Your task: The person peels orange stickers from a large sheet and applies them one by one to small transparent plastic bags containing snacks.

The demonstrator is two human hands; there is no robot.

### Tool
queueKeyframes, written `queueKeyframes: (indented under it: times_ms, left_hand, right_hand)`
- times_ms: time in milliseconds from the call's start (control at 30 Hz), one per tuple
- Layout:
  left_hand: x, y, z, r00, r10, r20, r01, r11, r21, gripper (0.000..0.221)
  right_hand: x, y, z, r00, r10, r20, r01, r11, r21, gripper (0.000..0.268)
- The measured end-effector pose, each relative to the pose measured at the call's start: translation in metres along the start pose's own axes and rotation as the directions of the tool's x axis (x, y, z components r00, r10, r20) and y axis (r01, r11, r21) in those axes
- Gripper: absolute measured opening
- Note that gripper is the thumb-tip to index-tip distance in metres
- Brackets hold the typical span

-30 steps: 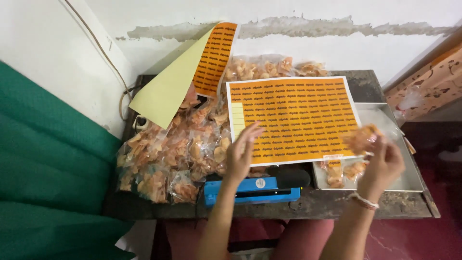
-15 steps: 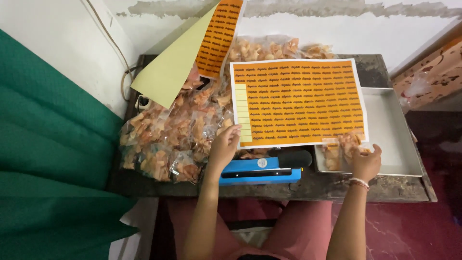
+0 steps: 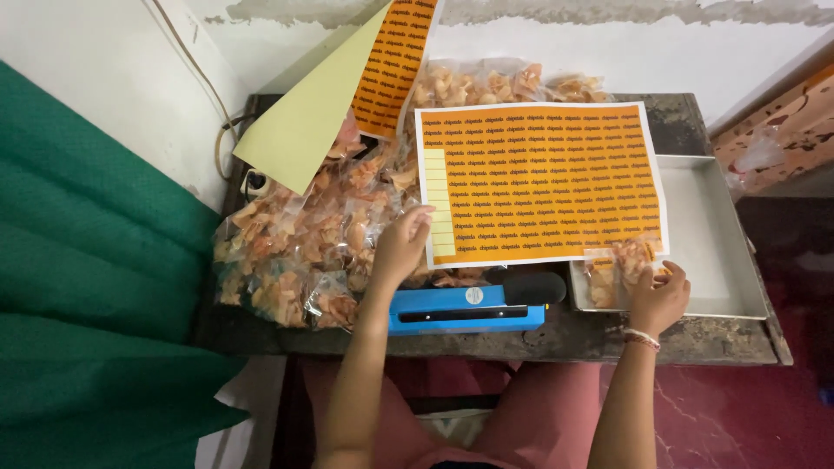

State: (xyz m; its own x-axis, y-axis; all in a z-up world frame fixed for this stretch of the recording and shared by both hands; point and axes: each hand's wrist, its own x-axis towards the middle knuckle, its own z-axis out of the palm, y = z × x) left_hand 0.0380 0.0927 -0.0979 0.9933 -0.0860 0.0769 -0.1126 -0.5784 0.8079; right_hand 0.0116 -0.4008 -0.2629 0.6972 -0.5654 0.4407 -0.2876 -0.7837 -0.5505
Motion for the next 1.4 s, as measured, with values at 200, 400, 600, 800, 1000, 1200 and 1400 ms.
queueKeyframes:
  times_ms: [200,400,600,800,1000,1200,1400]
  left_hand:
    - [0.073,-0.029,-0.007,0.992,-0.063,-0.111,0.052,0.994,-0.101,0.054]
    - [0.164,-0.06,0.017,0.913,-0.351,-0.209,0.294,0.92,-0.259,0.042]
    - [0.209,-0.116,0.074,0.837,-0.402,-0.372,0.211,0.864,-0.457,0.06]
    - [0.197,-0.097,0.068,0.85,-0.381,-0.364,0.094,0.79,-0.605,0.065]
    - [0.18,-0.064,0.06,0.896,-0.253,-0.365,-0.119,0.655,-0.746,0.046]
    - [0.172,-0.032,0.066,0.872,-0.211,-0.442,-0.216,0.644,-0.734,0.039]
    - [0.171,-0.022,0.065,0.885,-0.208,-0.418,-0.208,0.626,-0.752,0.034]
  right_hand:
    - [-0.002,-0.013,-0.002,0.998,0.003,-0.066,0.001,0.998,0.058,0.02]
    - [0.009,-0.063,0.011,0.99,-0.118,-0.075,0.127,0.983,0.134,0.017]
    - [0.018,-0.181,-0.002,0.908,-0.417,0.046,0.345,0.806,0.481,0.021]
    - [0.042,-0.269,0.036,0.71,-0.642,0.289,0.322,0.661,0.678,0.013]
    - [0.067,-0.343,0.052,0.531,-0.74,0.413,0.305,0.622,0.721,0.014]
    - [0.063,-0.376,0.099,0.506,-0.709,0.492,0.241,0.663,0.709,0.02]
    - [0.064,-0.398,0.097,0.576,-0.648,0.498,0.188,0.698,0.69,0.023]
